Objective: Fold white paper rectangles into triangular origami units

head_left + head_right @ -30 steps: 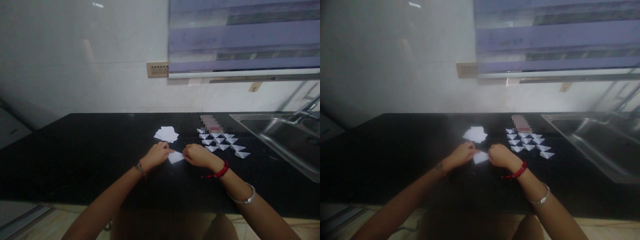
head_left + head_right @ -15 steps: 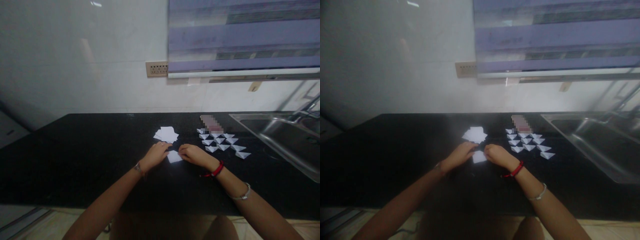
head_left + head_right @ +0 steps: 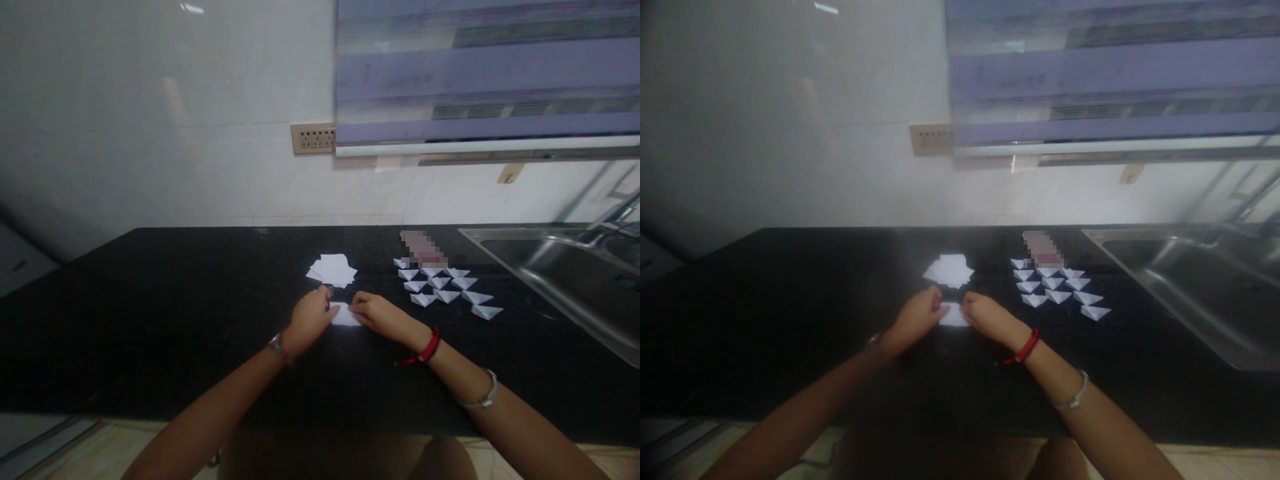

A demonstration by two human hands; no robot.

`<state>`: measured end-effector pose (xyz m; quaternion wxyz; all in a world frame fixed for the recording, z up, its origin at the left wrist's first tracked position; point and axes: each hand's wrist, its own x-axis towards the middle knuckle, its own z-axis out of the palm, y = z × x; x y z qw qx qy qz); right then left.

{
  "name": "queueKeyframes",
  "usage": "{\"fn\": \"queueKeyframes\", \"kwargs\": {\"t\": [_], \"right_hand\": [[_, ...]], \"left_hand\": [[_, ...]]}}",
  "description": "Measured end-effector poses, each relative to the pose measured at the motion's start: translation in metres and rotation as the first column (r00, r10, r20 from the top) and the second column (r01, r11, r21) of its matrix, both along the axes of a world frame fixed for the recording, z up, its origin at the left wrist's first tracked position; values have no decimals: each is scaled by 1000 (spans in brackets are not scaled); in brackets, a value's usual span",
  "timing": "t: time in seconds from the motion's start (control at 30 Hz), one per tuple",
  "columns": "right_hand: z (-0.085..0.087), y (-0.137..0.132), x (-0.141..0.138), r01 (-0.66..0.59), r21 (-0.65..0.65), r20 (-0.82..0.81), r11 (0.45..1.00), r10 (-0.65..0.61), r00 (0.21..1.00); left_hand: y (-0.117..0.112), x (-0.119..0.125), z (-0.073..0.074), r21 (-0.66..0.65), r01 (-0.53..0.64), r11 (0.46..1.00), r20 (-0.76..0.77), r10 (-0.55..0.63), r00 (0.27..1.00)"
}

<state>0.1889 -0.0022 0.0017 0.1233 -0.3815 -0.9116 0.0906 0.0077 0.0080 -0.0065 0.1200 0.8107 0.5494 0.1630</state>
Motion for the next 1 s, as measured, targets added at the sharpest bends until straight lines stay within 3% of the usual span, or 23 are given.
{"fn": "queueKeyframes", "kwargs": {"t": [0.23, 0.4, 0.5, 0.83, 1.0], "right_hand": [[0, -1, -3, 30, -23, -32, 999, -30, 999], [-2, -1, -3, 28, -1, -17, 1000, -28, 999], [-3, -1, -3, 38, 16, 20, 999, -39, 999], [4, -3, -5, 48, -25, 78, 999, -46, 996], [8, -5, -7, 67, -46, 85, 997, -63, 994]], "left_hand": [[-1, 4, -4, 24, 33, 999, -5, -33, 999], [-5, 5, 1, 4, -88, 996, -120, 88, 989], [-5, 3, 3, -52, -101, 993, -167, 91, 982], [-2, 6, 0, -50, -51, 997, 42, 53, 998], [2, 5, -5, -12, -1, 1000, 16, 1, 1000]]}}
